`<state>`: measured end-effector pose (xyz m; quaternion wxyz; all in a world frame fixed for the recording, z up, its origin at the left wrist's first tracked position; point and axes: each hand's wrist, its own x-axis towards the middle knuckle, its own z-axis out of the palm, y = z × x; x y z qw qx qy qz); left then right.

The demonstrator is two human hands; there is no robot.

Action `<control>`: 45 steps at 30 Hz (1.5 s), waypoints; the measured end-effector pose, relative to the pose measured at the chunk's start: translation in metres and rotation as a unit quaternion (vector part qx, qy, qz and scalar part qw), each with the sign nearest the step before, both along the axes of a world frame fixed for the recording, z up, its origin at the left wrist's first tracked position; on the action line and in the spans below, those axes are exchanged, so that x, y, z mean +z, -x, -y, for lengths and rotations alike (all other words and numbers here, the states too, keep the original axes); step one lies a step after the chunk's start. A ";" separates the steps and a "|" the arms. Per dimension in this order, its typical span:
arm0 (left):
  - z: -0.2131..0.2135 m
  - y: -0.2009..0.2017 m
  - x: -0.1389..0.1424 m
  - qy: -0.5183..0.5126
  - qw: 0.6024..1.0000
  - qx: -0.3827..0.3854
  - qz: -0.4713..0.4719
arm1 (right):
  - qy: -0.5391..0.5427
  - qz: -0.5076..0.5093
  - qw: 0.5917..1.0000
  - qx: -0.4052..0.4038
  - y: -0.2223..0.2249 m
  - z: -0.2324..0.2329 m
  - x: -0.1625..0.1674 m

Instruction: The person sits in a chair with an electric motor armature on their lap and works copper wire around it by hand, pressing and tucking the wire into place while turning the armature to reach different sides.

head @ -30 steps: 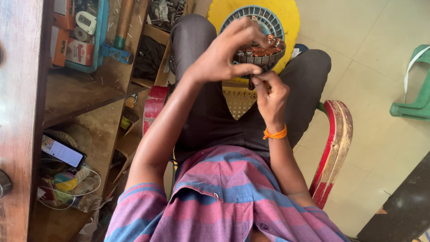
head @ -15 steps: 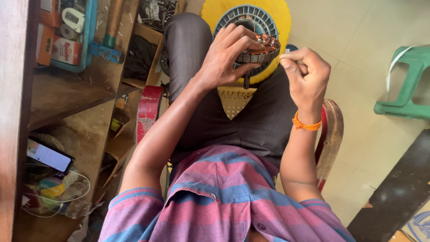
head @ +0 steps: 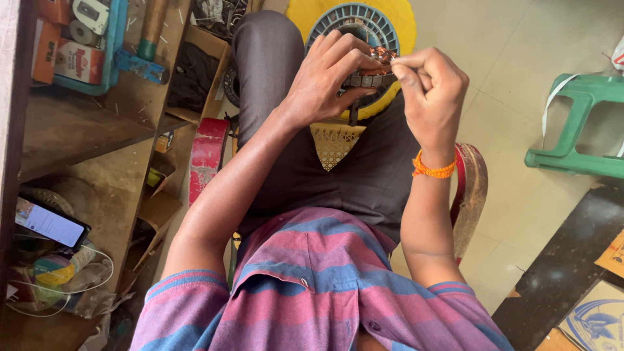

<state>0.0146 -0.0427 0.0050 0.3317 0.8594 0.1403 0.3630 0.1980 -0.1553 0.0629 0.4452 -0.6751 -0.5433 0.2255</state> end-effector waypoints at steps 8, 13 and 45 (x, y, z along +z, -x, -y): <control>0.002 -0.001 0.012 -0.024 0.999 0.016 -0.029 | 0.019 -0.018 1.000 0.011 -0.002 -0.019 -0.006; 0.016 -0.024 0.027 0.084 0.982 0.133 -0.109 | 0.044 -0.023 0.998 -0.045 -0.008 -0.018 -0.012; -0.041 -0.006 0.012 0.303 0.929 -0.211 0.028 | -0.025 -0.048 0.995 -0.086 0.043 0.018 -0.015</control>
